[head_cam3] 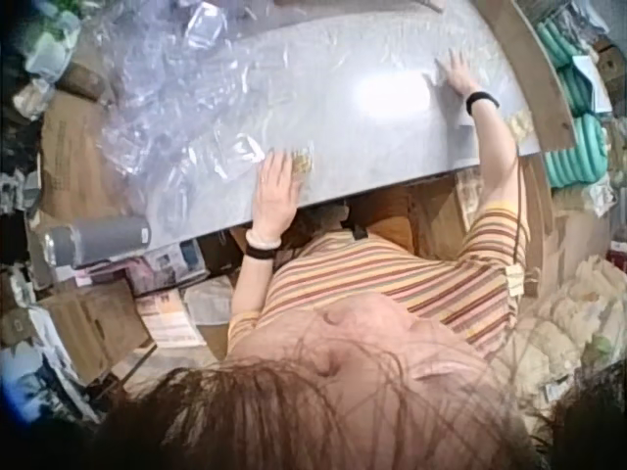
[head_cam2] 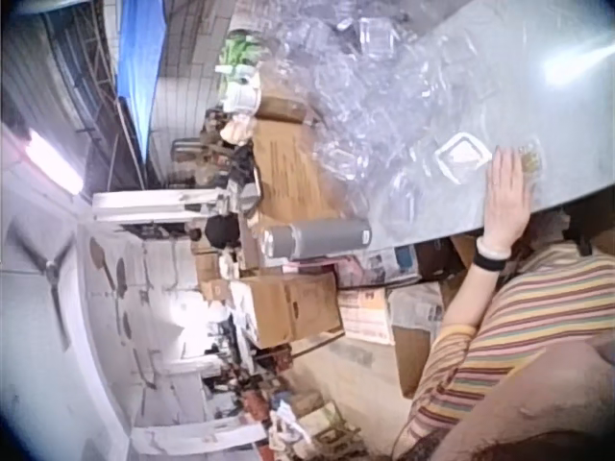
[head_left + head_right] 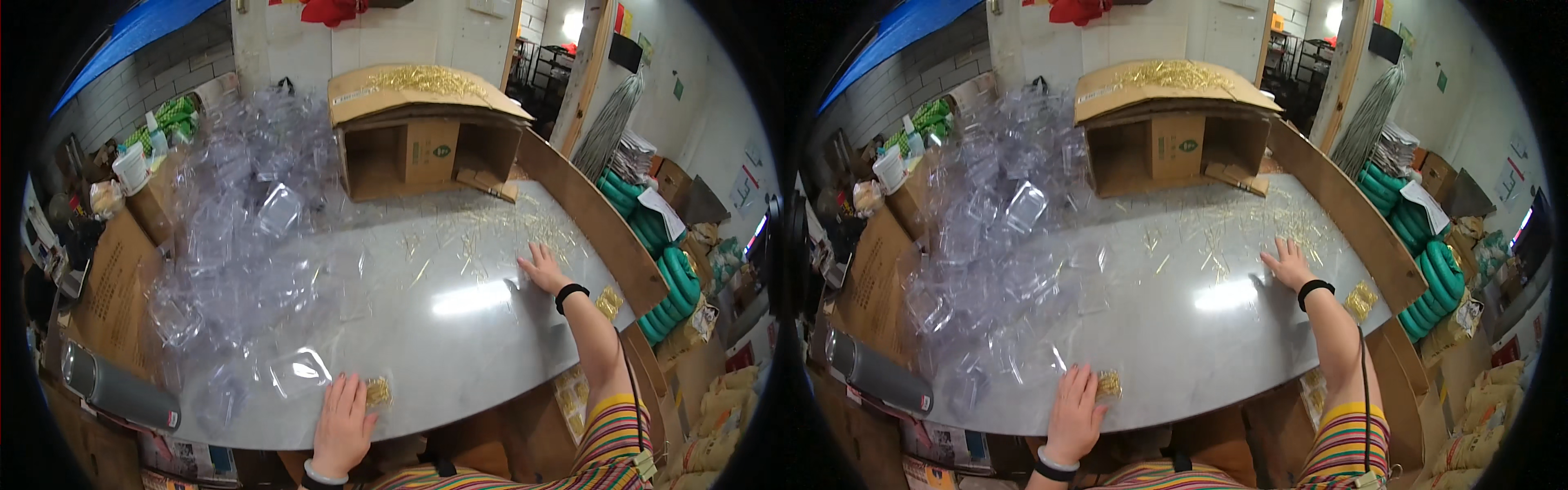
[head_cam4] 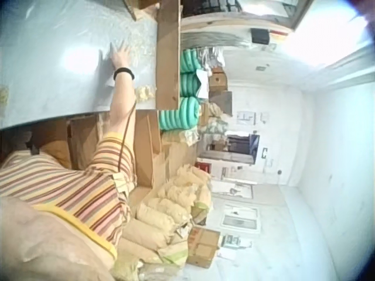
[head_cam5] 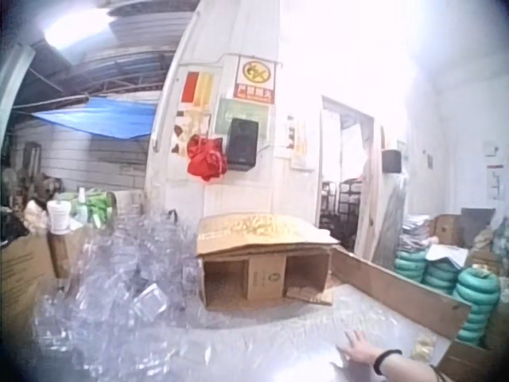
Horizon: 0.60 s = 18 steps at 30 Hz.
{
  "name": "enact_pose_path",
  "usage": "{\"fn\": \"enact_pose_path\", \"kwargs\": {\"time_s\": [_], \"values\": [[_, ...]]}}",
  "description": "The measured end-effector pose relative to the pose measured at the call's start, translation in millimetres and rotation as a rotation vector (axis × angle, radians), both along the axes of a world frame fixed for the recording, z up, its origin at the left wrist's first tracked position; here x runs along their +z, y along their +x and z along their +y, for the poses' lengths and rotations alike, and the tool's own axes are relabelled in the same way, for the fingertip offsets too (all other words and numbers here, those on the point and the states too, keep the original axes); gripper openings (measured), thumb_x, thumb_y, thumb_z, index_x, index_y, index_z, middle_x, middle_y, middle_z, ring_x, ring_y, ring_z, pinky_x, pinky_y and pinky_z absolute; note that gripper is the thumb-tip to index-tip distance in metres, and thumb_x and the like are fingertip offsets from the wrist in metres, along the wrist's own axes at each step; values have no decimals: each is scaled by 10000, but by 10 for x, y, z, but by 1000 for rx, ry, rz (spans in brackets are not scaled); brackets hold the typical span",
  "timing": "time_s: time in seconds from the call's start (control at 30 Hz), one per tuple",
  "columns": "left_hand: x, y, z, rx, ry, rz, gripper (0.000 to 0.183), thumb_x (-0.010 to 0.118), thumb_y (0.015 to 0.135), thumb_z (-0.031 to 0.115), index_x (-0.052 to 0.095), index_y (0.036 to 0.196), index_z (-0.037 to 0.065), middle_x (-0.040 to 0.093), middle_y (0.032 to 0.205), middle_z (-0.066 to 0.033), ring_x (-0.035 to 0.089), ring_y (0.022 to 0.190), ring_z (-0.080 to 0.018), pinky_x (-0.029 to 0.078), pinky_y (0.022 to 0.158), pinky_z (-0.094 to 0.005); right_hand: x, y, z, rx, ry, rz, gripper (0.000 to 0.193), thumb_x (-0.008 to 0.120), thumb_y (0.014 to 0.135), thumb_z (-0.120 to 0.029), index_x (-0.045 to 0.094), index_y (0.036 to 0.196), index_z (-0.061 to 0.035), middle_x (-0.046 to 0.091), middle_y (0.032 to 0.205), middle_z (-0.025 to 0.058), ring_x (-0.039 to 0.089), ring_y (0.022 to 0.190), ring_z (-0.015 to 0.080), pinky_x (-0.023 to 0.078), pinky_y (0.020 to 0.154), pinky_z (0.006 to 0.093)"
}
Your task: Sorting and grouping small gold-colored metal pins on a workbench and placing them into a shipping box.
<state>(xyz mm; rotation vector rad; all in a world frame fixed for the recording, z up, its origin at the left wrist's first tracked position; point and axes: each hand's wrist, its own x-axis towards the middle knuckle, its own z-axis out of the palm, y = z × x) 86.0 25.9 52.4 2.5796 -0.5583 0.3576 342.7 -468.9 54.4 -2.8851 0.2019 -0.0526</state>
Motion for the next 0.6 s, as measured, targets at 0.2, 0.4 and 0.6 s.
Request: {"fn": "enact_pose_path", "kwargs": {"time_s": [0.2, 0.4, 0.6], "values": [[-24, -87, 103, 32, -2, 4, 597, 704, 872, 255, 531, 1342, -72, 450, 1462, -218, 373, 1389, -438, 306, 1153, -565, -74, -293, 1074, 263, -123, 101, 850, 425, 977, -644, 252, 1567, -57, 188, 1616, 283, 99, 1500, 505, 94, 1201, 610], [-65, -52, 78, 25, 20, -23, 620, 726, 856, 251, 528, 1352, -63, 445, 1470, -214, 372, 1395, -427, 289, 1164, -570, -13, -1008, 1617, 618, 2, 83, 715, 428, 1025, -532, 291, 1553, -69, 218, 1603, 276, 146, 1492, 493, 133, 1207, 588], [-79, -61, 58, 137, -79, -71, 537, 670, 896, 120, 506, 1379, -48, 442, 1467, -230, 372, 1392, -437, 271, 1174, -566, 123, -801, 1313, 654, 271, 105, 760, 476, 1008, -534, 282, 1546, -32, 252, 1613, 233, 170, 1506, 439, 139, 1229, 518]]}}
